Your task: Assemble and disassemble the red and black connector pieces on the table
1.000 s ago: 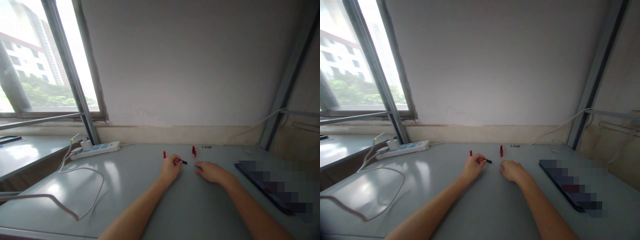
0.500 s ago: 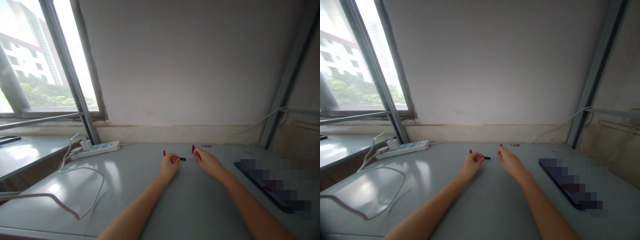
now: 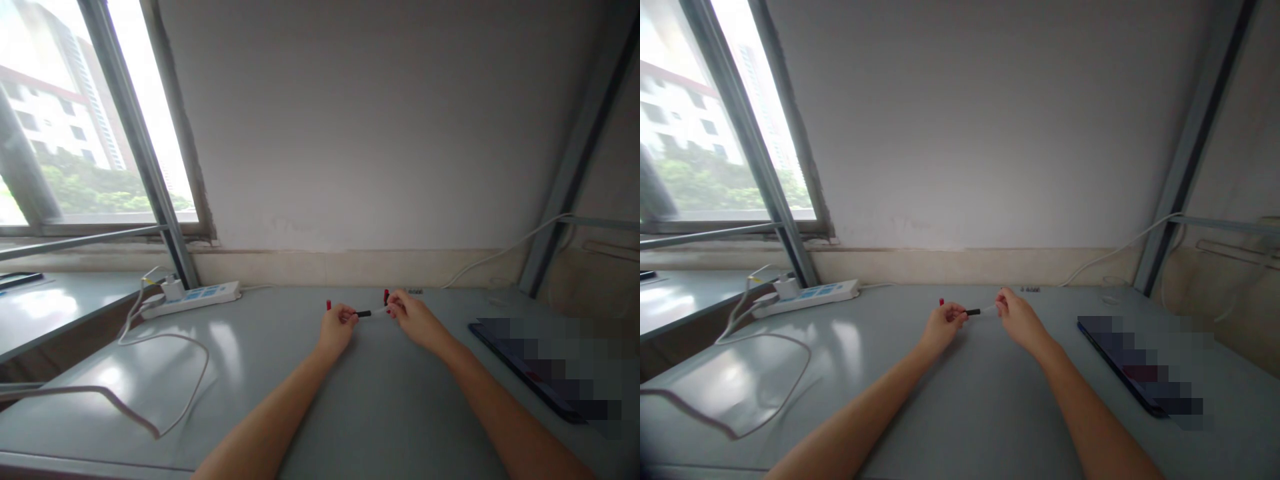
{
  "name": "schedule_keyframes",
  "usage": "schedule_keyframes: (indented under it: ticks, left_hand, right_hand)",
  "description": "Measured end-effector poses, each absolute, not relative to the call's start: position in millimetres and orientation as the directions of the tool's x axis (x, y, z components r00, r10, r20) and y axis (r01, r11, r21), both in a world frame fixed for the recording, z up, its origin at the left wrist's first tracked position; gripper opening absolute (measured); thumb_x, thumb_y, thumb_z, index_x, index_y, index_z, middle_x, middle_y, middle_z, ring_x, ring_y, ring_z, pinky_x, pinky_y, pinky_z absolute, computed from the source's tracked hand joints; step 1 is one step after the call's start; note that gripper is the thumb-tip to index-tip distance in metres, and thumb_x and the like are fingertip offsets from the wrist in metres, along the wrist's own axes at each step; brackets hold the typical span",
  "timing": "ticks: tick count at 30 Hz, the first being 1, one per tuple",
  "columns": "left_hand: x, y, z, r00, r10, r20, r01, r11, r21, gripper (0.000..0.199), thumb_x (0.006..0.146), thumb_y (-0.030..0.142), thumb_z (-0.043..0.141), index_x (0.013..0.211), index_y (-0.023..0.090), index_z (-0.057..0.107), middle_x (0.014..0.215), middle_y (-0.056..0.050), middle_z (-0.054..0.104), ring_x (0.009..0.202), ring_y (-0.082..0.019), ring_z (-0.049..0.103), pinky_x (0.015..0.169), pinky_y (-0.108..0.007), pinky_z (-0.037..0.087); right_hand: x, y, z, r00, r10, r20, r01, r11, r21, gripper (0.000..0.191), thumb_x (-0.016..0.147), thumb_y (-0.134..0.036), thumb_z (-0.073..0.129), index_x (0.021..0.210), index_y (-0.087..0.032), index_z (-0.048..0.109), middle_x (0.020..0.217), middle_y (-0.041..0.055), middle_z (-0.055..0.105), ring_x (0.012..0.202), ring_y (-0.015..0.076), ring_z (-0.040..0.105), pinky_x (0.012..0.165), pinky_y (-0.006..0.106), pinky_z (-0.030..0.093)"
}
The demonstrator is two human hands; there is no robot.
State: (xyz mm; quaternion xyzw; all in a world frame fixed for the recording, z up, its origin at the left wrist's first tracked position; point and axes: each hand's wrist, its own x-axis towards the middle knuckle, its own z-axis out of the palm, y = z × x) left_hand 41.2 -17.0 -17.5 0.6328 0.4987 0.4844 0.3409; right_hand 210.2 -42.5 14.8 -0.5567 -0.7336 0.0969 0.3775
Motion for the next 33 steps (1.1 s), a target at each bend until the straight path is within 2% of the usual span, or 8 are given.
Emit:
schedule_keyframes:
  ticks: [6, 11, 17, 28, 33]
  left_hand:
    - [43.8, -25.9, -6.0, 0.064, 0.985, 0.159, 0.094, -0.164, 0.982, 0.006, 0.068, 0.007, 0.053, 0.07, 0.013, 0.055, 0.061, -0.001, 0.061, 0.051, -0.008, 0.052, 0.054, -0.02, 0.041]
    - [45.6, -28.6, -6.8, 0.167, 0.969, 0.183, 0.045, -0.193, 0.98, 0.005, 0.067, 0.009, 0.055, 0.07, 0.013, 0.055, 0.06, -0.001, 0.062, 0.05, -0.007, 0.05, 0.052, -0.019, 0.04]
    - [44.1, -24.2, -13.3, 0.213, 0.953, 0.216, 0.003, -0.221, 0.975, 0.006, 0.065, 0.009, 0.056, 0.069, 0.012, 0.055, 0.06, -0.001, 0.062, 0.049, -0.007, 0.05, 0.051, -0.019, 0.04]
    - [42.9, -23.3, -14.7, 0.201, 0.956, 0.212, 0.088, -0.234, 0.968, 0.005, 0.068, 0.013, 0.055, 0.073, 0.012, 0.056, 0.062, -0.001, 0.062, 0.049, -0.007, 0.051, 0.051, -0.019, 0.041]
    - [42.1, -20.1, -15.5, 0.122, 0.968, 0.22, 0.17, -0.239, 0.956, 0.009, 0.069, 0.014, 0.054, 0.077, 0.012, 0.058, 0.063, -0.001, 0.061, 0.047, -0.006, 0.049, 0.047, -0.018, 0.039]
  right_hand:
    - [212.2, -35.7, 13.6, -0.058, 0.932, 0.357, 0.588, 0.321, -0.743, 0.008, 0.077, -0.018, 0.035, 0.074, -0.019, 0.041, 0.064, 0.0002, 0.054, 0.049, 0.0091, 0.047, 0.05, 0.021, 0.038]
    - [205.0, -37.8, 8.7, -0.153, 0.954, 0.259, 0.506, 0.301, -0.808, 0.004, 0.076, -0.018, 0.037, 0.074, -0.019, 0.04, 0.062, -0.0012, 0.054, 0.045, 0.0081, 0.046, 0.047, 0.021, 0.037]
    - [197.9, -41.0, 5.3, -0.169, 0.959, 0.228, 0.51, 0.283, -0.812, 0.006, 0.076, -0.017, 0.037, 0.074, -0.018, 0.042, 0.062, -0.0008, 0.055, 0.046, 0.0081, 0.047, 0.047, 0.021, 0.037]
    - [196.5, -42.4, 6.2, -0.192, 0.958, 0.213, 0.521, 0.283, -0.805, 0.007, 0.077, -0.017, 0.038, 0.075, -0.017, 0.045, 0.063, -0.0006, 0.055, 0.046, 0.0072, 0.045, 0.046, 0.019, 0.038]
    - [193.6, -46.0, 3.0, -0.236, 0.94, 0.245, 0.63, 0.34, -0.698, 0.01, 0.074, -0.011, 0.045, 0.081, -0.017, 0.049, 0.069, 0.0009, 0.059, 0.056, 0.0084, 0.05, 0.053, 0.019, 0.039]
